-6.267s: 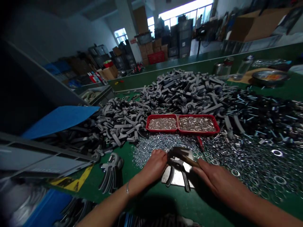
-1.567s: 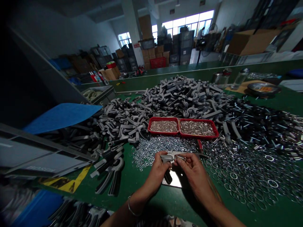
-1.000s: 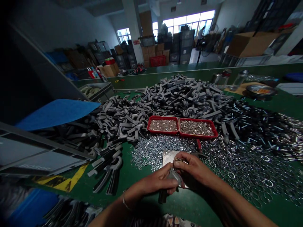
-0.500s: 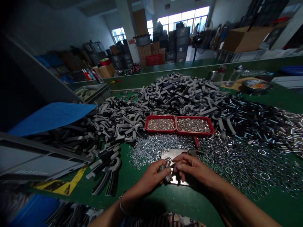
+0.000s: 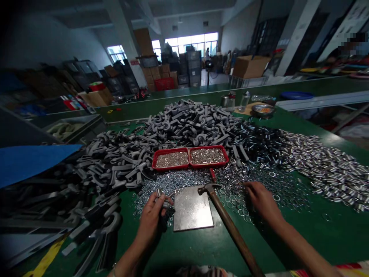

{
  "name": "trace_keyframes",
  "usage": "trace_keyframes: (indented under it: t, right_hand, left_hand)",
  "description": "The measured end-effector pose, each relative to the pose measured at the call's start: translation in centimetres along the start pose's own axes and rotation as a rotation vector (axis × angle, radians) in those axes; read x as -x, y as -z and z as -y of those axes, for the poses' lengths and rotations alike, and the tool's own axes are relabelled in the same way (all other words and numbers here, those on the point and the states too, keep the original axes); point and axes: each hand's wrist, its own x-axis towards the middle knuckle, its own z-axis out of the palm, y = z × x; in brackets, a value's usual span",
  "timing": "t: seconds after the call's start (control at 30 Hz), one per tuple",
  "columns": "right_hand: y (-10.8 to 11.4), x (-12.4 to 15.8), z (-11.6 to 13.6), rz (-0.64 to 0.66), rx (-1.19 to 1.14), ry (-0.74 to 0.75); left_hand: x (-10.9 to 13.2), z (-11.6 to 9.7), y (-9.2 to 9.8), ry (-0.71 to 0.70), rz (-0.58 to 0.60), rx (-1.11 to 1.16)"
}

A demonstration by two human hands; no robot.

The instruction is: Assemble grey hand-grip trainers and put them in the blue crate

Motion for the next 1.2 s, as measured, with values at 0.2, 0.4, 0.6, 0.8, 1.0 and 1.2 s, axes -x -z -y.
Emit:
trace_keyframes:
  t: [0.2,0.4,0.6,0.8,1.0,1.2]
  right_hand:
    - [0.6,-2.3,-2.2,0.133,0.127,0.104]
    - [1.3,-4.7,-1.8,0.136,0.131,0.19]
    - [0.6,-2.2,5.7,0.028,-0.33,-0.036]
    - [-4.8,-0.1,17.5,0.447,-1.389,-0.336]
    - [-6.0,-0.9,16.9,0.474,-1.006,-0.085]
    - [-4.9,-1.4,17.0,0.293,-0.956,0.009]
  left_hand:
    - [-0.2,0.4,-4.7,-0.037,0.067,0.052]
    - [-0.6,0.2,-6.1,-0.024,0.178,0.063]
    - [0.5,0.1,-6.9,-0.111,0.047,-0.07]
    - [0.1,-0.7,-7.2,-0.261,0.013,-0.144]
    - [0.0,-0.2,-5.5,-0.187,0.007,-0.117]
    - [-0.1,-0.1,-5.6,-0.132,0.034,-0.051]
